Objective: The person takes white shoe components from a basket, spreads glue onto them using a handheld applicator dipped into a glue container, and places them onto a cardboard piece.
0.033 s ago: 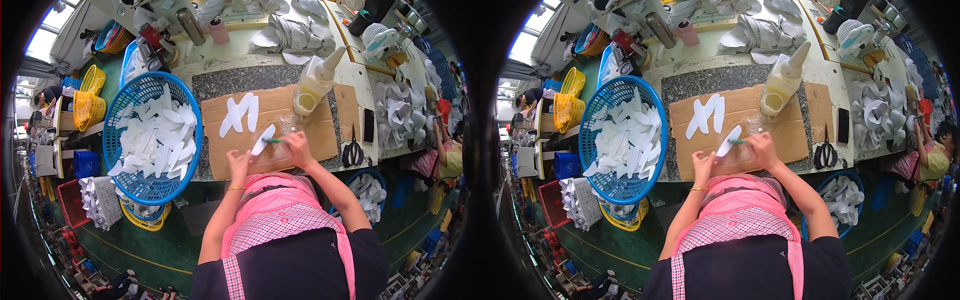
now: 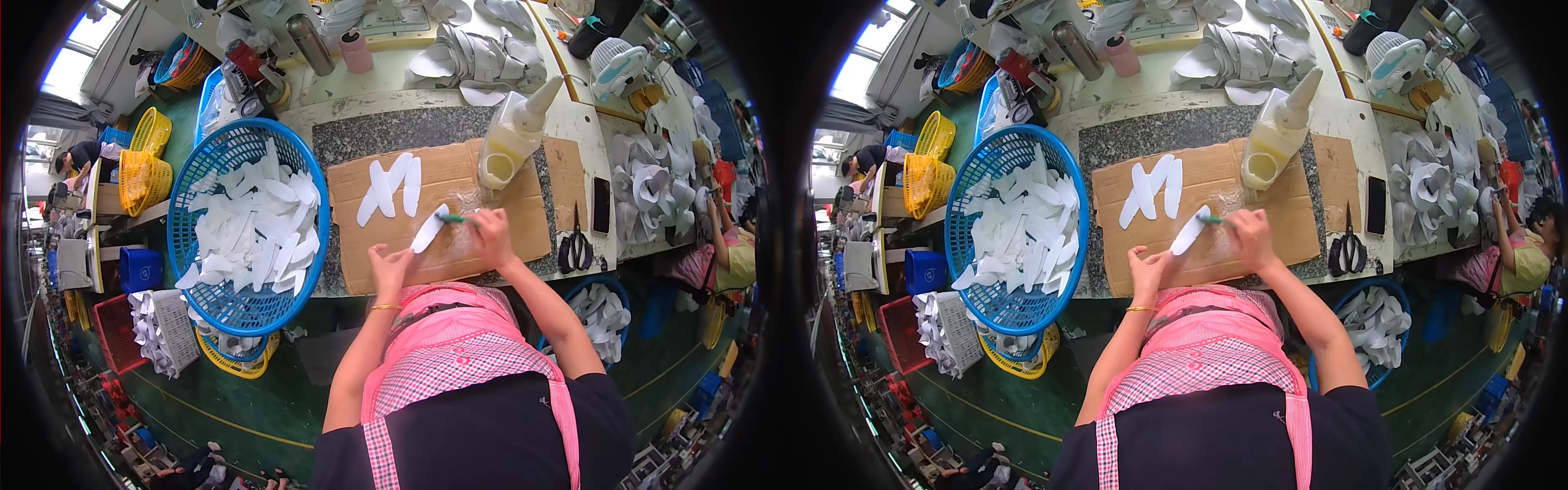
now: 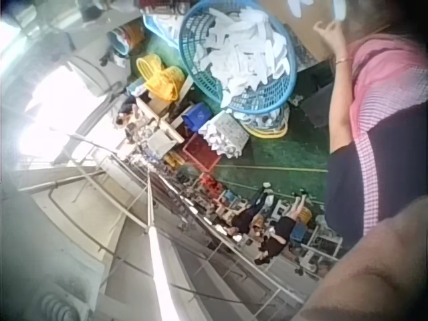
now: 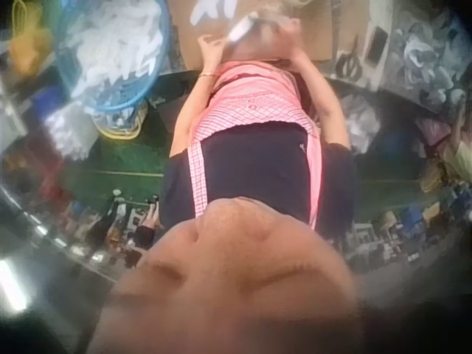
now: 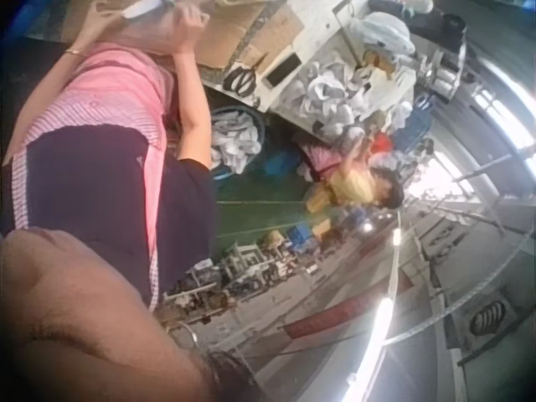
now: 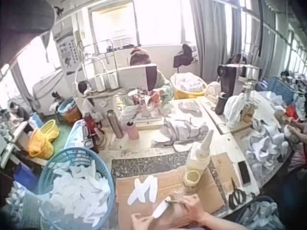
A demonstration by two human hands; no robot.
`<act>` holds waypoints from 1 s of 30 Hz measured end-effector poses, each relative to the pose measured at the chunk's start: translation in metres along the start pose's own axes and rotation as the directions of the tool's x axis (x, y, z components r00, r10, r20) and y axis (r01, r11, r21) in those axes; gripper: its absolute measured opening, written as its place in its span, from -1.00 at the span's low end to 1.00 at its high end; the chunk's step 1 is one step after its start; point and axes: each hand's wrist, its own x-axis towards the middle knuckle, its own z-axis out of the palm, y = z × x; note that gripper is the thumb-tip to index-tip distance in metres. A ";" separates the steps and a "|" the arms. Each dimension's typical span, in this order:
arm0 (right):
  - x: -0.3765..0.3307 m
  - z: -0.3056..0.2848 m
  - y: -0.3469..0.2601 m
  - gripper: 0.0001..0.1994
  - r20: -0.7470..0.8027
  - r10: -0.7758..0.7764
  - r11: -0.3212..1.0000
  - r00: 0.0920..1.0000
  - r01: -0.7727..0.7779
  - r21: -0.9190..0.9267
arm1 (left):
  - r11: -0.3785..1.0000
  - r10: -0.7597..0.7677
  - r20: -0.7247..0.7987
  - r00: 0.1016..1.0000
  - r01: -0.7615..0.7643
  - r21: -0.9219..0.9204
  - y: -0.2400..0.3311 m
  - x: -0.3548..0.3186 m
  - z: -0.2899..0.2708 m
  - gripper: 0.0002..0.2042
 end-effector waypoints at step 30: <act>0.013 -0.018 0.007 -0.96 -0.046 0.129 0.985 0.991 -0.133 -0.113 | 0.056 0.763 0.561 0.323 -0.896 0.440 0.018 0.018 -0.015 -0.68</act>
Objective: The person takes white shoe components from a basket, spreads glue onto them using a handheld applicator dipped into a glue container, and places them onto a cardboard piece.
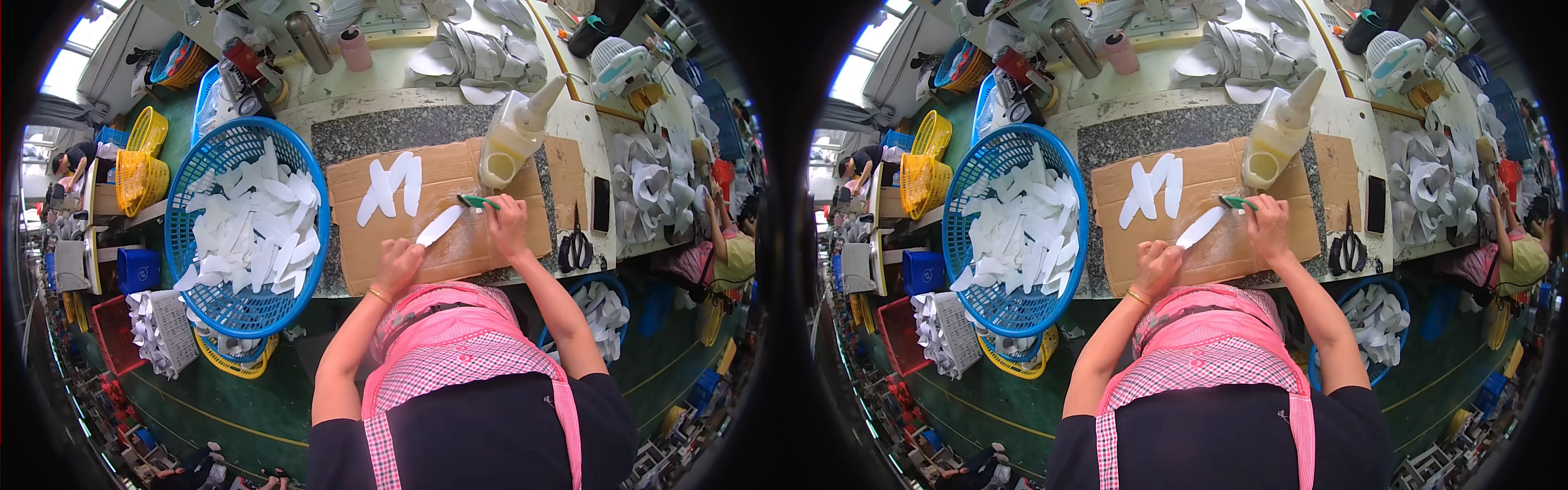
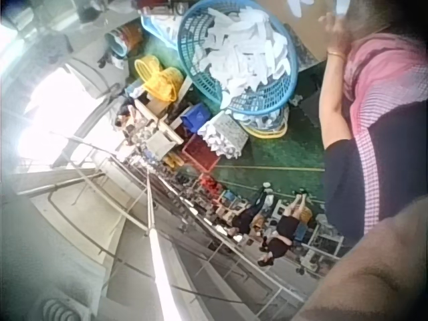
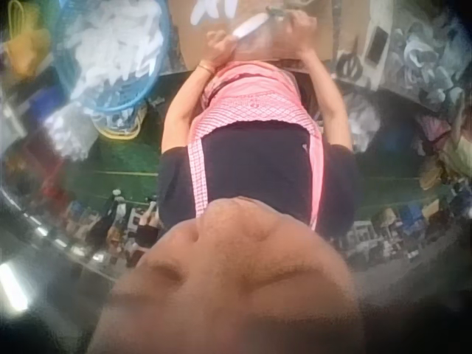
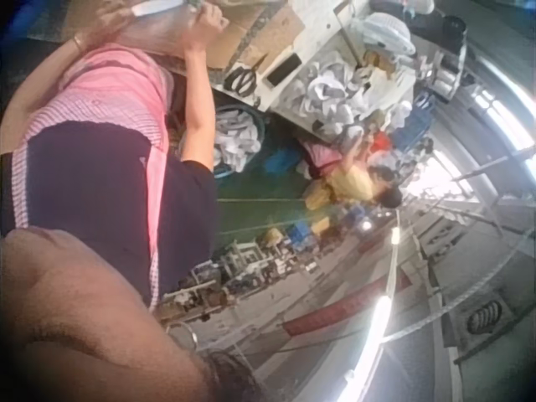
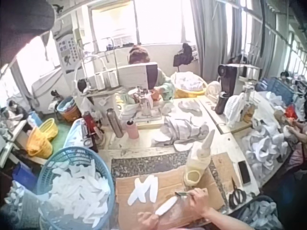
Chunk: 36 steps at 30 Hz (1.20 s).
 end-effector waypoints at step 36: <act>0.003 -0.033 0.030 -0.88 -0.299 0.414 0.897 0.860 -0.330 0.295 | 0.960 -0.166 -0.027 0.986 0.168 0.223 -0.047 0.067 -0.015 -0.63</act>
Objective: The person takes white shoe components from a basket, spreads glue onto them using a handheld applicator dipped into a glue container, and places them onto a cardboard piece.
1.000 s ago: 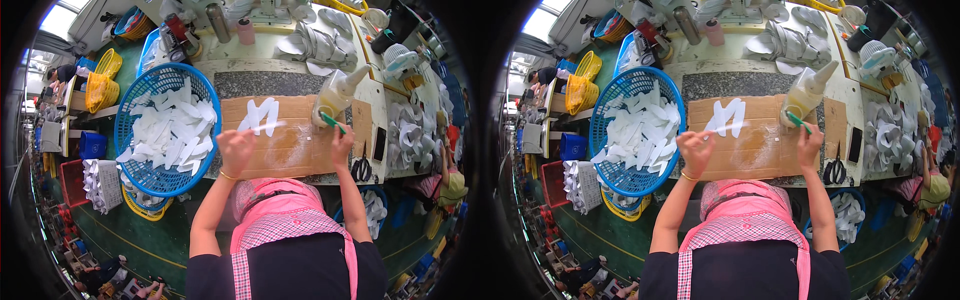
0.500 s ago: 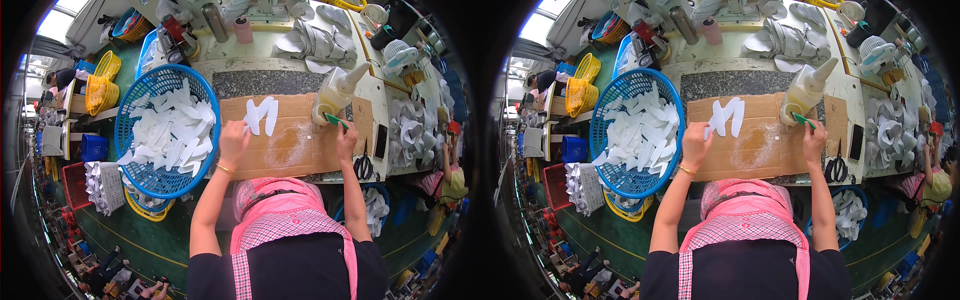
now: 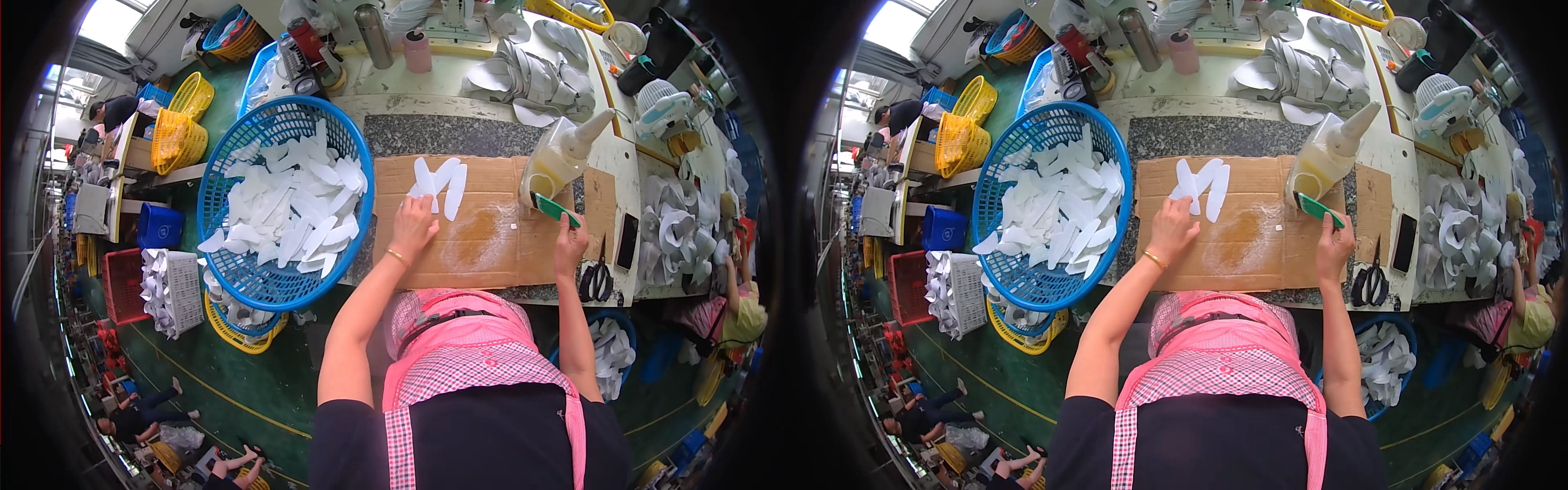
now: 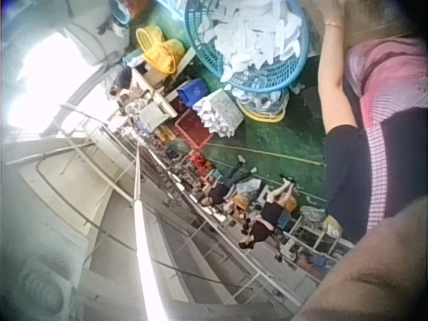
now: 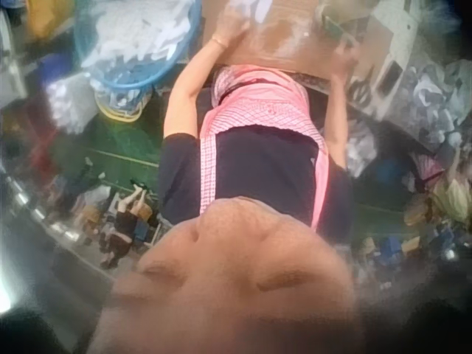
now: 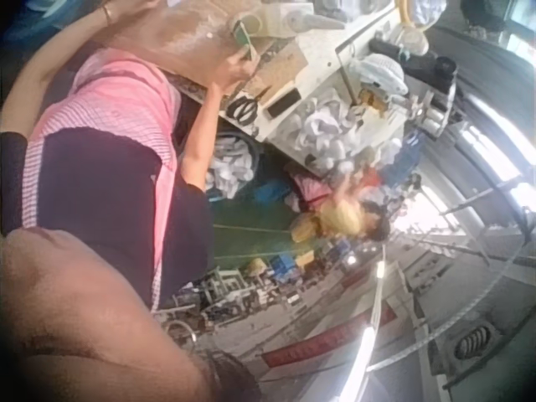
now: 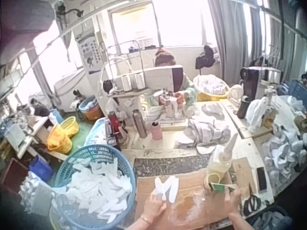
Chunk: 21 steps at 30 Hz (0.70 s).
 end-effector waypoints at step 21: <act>-0.009 0.001 -0.011 -0.85 -0.006 0.067 0.994 0.998 -0.066 0.086 | 0.976 -0.215 0.183 0.959 0.215 0.021 0.022 -0.040 0.004 -0.57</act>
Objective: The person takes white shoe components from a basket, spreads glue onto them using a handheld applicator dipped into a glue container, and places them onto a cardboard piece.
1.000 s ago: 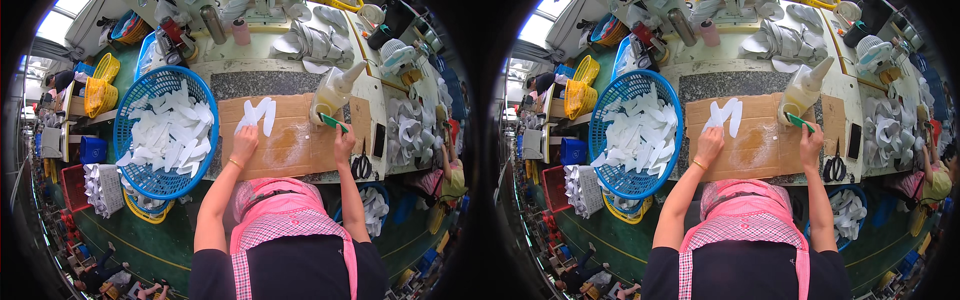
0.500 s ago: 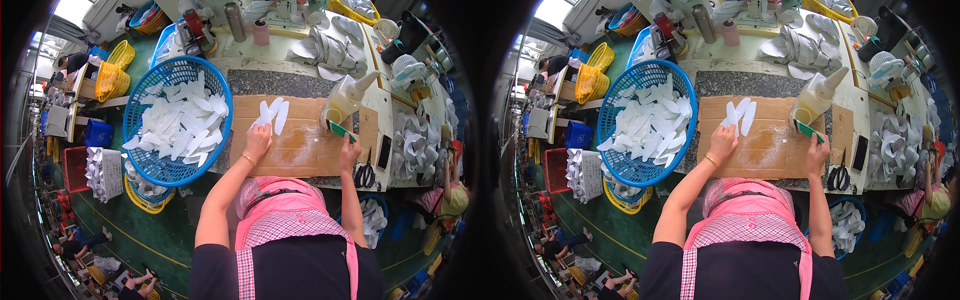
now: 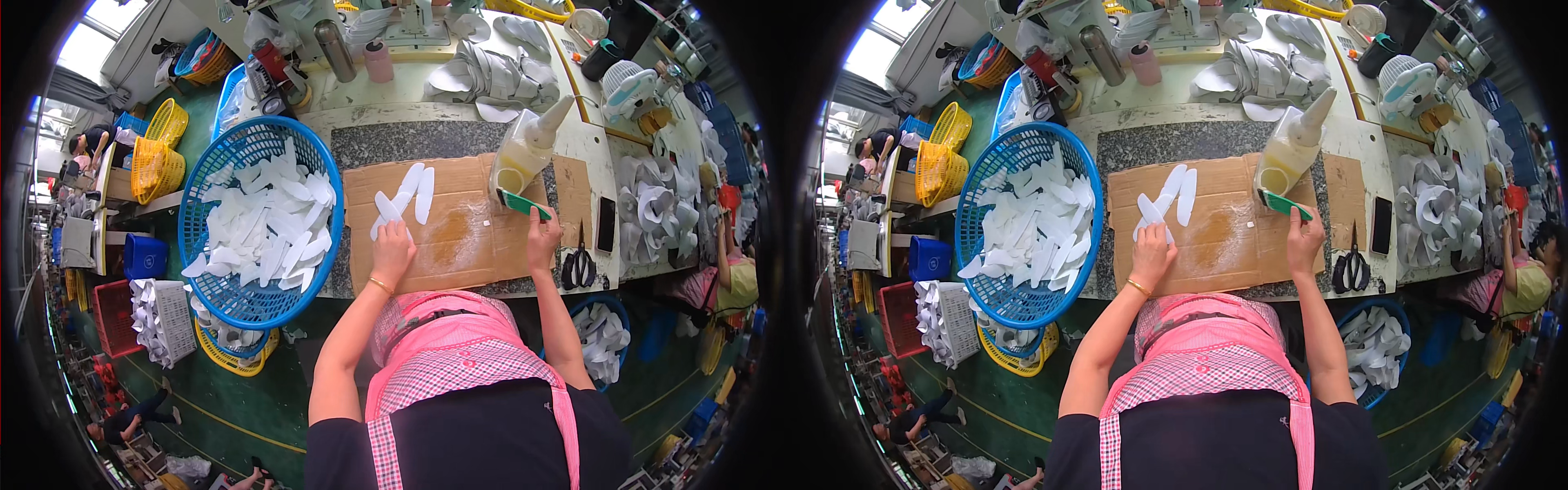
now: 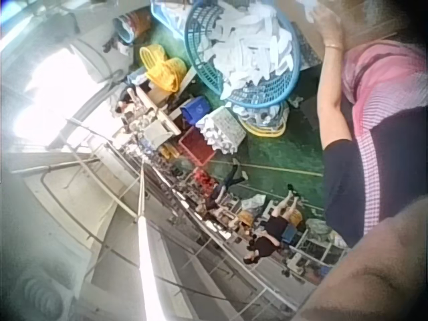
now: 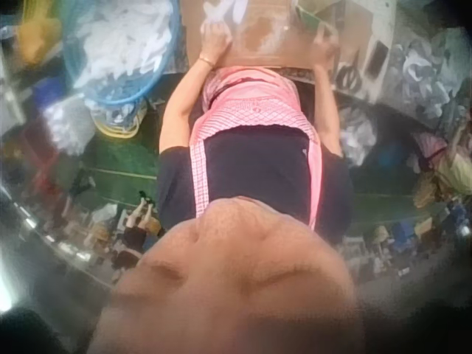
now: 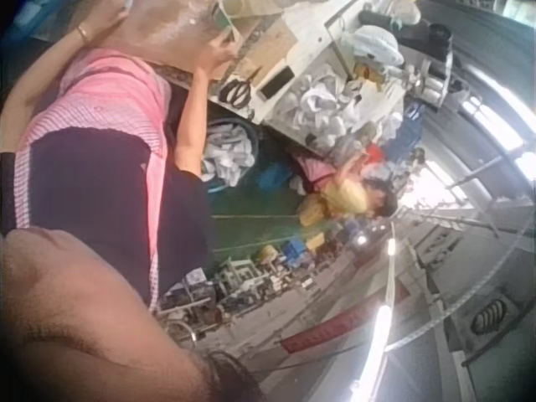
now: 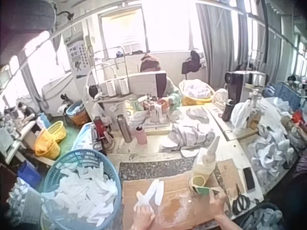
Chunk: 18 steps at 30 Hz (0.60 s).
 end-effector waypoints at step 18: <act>-0.066 0.047 -0.014 -0.95 0.495 -0.384 0.894 0.779 0.447 -0.010 | 0.252 -0.601 0.302 0.740 0.534 -0.807 0.033 -0.042 0.005 -0.55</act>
